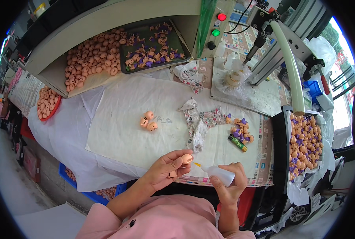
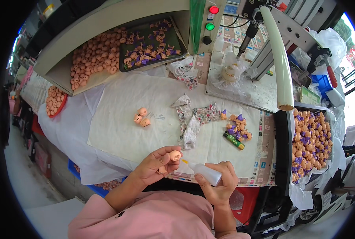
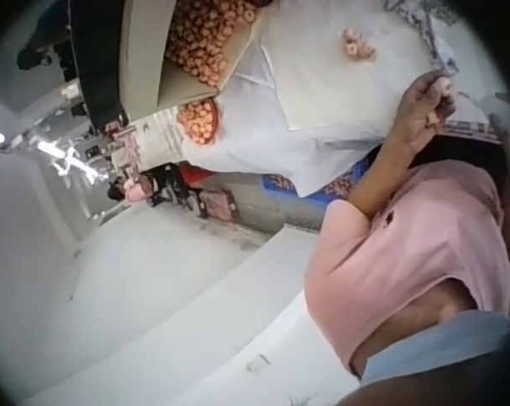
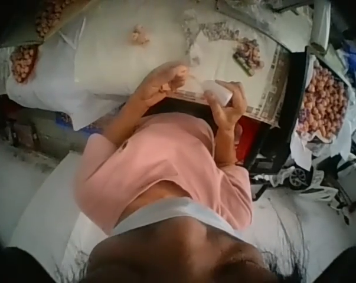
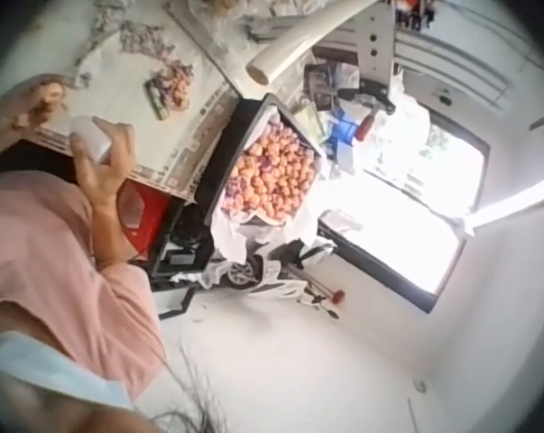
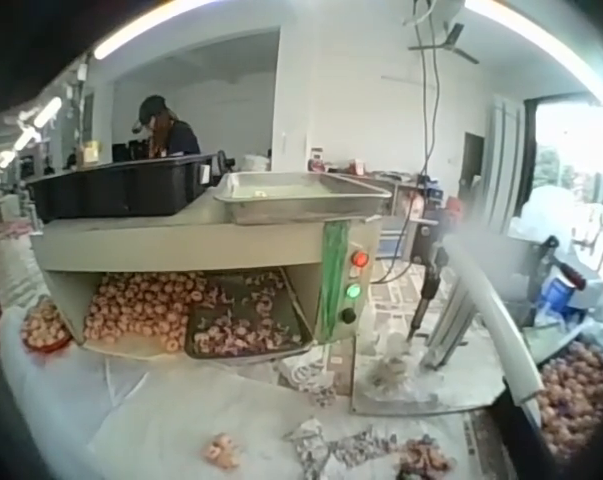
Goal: Assembling small doll components and applying glue or paint in a factory setting.
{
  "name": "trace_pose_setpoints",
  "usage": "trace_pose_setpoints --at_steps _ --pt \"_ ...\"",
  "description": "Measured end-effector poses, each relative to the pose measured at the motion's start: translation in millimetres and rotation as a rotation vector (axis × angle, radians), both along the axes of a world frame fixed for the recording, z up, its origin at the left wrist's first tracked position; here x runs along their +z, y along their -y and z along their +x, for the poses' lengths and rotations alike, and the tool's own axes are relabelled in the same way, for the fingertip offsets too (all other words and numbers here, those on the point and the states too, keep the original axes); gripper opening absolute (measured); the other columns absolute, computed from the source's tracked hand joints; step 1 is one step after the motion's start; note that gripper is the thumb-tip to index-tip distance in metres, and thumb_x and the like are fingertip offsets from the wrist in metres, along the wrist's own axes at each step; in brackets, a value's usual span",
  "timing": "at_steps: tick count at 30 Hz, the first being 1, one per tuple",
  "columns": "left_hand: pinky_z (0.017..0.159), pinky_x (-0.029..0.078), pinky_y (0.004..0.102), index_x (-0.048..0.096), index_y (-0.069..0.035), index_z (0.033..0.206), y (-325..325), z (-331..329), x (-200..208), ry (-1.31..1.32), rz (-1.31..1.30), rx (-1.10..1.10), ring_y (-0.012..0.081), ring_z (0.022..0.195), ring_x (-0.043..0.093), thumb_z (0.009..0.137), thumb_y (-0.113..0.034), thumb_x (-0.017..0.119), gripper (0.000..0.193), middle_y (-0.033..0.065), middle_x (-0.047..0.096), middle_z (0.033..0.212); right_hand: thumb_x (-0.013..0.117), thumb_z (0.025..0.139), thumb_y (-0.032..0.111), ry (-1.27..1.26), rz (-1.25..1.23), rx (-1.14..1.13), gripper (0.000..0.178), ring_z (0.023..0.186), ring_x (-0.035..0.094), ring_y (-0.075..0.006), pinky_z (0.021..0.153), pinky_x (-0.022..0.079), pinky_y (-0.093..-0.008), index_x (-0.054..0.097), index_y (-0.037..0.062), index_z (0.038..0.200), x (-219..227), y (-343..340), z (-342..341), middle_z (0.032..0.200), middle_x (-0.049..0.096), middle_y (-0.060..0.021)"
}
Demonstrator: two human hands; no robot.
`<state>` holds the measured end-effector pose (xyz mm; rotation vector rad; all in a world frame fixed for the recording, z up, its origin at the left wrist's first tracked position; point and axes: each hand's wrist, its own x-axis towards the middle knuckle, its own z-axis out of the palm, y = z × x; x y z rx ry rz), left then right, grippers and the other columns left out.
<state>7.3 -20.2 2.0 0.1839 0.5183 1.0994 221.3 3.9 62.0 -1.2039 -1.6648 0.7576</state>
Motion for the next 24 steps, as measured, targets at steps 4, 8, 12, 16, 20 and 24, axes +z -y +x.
trace_pose_setpoints --at_steps 4,8,12,16,20,24 --pt "0.092 0.054 0.0268 0.045 -0.002 0.137 -0.6 0.7 0.8 0.004 -0.005 0.007 0.0137 0.102 0.062 0.095 -0.019 0.059 0.047 0.0070 0.059 0.117 0.084 0.069 0.028 0.002 -0.008 0.004 0.039 0.068 0.052 -0.0165 0.060 0.040 -0.0284 0.066 0.0004 0.090 -1.1 -0.2 2.2 0.076 0.055 -0.0066" --pt "0.088 0.055 0.0259 0.046 -0.002 0.135 -0.2 0.0 -1.6 0.021 -0.026 0.003 0.0133 0.097 0.062 0.095 -0.023 0.060 0.048 0.0074 0.059 0.117 0.084 0.069 0.019 -0.035 0.049 -0.034 0.035 0.070 0.055 -0.0178 0.062 0.043 -0.0296 0.065 0.0003 0.091 -5.8 -5.3 2.9 0.080 0.058 -0.0079" --pt "0.081 0.057 0.0256 0.050 -0.005 0.132 0.5 1.2 0.1 0.075 -0.040 0.007 0.0133 0.091 0.062 0.094 -0.028 0.061 0.046 0.0092 0.061 0.116 0.082 0.069 0.005 0.011 0.067 -0.079 0.031 0.073 0.058 -0.0223 0.065 0.046 -0.0321 0.063 0.0005 0.093 -24.1 -25.3 -6.4 0.084 0.061 -0.0098" --pt "0.085 0.056 0.0257 0.049 -0.003 0.133 4.3 -1.1 4.5 0.150 0.011 0.002 0.0120 0.095 0.063 0.096 -0.026 0.057 0.043 0.0078 0.060 0.118 0.081 0.072 0.007 0.085 0.020 -0.052 0.033 0.080 0.060 -0.0153 0.070 0.048 -0.0264 0.061 -0.0002 0.097 -37.1 -39.8 -20.8 0.090 0.064 -0.0070" --pt "0.082 0.057 0.0257 0.049 -0.004 0.133 9.2 -2.4 9.4 0.109 0.017 0.024 0.0134 0.094 0.064 0.095 -0.024 0.059 0.044 0.0100 0.060 0.119 0.073 0.079 0.004 0.198 0.061 0.052 0.028 0.090 0.063 -0.0232 0.079 0.049 -0.0324 0.063 0.0004 0.105 -35.9 -50.3 -17.5 0.096 0.067 -0.0128" --pt "0.081 0.059 0.0261 0.049 -0.004 0.132 13.1 -9.5 10.0 0.055 0.034 0.022 0.0147 0.094 0.064 0.094 -0.024 0.061 0.045 0.0107 0.060 0.119 0.064 0.083 0.001 0.282 0.285 0.034 0.026 0.101 0.061 -0.0292 0.089 0.045 -0.0373 0.063 0.0010 0.110 -14.3 -80.8 -5.3 0.107 0.067 -0.0142"
